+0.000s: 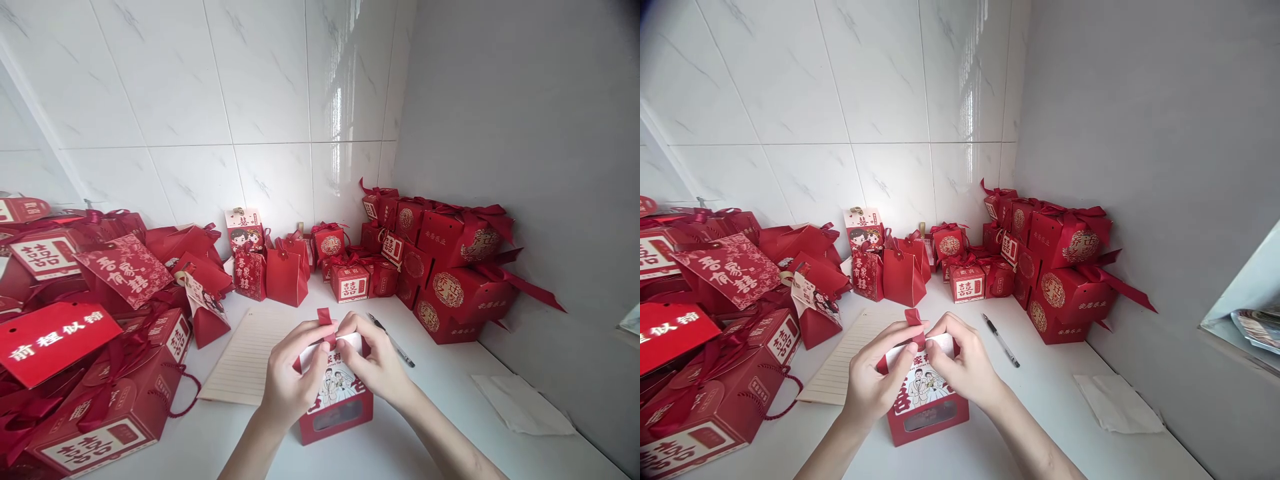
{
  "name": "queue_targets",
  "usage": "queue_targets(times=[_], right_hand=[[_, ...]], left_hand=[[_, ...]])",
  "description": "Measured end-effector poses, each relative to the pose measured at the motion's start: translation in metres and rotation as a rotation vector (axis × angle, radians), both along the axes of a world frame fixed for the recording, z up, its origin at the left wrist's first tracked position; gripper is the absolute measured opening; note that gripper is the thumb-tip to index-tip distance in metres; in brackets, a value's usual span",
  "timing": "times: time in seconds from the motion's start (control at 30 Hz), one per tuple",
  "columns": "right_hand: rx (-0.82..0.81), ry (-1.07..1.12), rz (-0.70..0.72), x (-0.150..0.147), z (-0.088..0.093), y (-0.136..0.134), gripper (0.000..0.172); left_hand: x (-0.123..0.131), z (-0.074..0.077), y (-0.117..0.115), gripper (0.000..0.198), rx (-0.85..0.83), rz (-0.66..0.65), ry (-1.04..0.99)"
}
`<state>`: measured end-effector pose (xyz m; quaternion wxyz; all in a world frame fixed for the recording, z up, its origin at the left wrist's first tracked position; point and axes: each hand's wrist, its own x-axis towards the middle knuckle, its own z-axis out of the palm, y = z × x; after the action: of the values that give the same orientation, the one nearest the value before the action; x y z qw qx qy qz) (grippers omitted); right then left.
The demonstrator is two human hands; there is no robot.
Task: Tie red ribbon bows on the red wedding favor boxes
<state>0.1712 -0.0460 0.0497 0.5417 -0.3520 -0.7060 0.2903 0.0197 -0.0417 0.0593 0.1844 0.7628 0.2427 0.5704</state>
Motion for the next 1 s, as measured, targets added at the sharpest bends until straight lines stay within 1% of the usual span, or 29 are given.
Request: queue_targets(times=[0.3,0.4,0.6,0.77,1.0], right_hand=[[0.001,0.004,0.008,0.0002,0.0013,0.0004,0.014],[0.0,0.007,0.018,0.0008,0.0009,0.0008,0.015],[0.016,0.001,0.012,0.001,0.0002,0.0012,0.017],[0.0,0.011,0.018,0.0015,-0.0011,0.0011,0.015],[-0.007,0.007,0.004,0.0006,0.0006,0.0015,0.013]], left_hand=[[0.0021,-0.0017,-0.0004,0.02,0.016,0.055,-0.001],[0.0012,-0.0011,-0.0007,0.022,0.017,0.035,0.002],[-0.0019,-0.0012,-0.0008,0.03,-0.01,-0.044,0.027],[-0.0019,-0.0027,0.0004,0.032,-0.018,-0.056,0.019],[-0.0009,-0.0007,-0.0009,0.029,-0.007,-0.062,0.001]])
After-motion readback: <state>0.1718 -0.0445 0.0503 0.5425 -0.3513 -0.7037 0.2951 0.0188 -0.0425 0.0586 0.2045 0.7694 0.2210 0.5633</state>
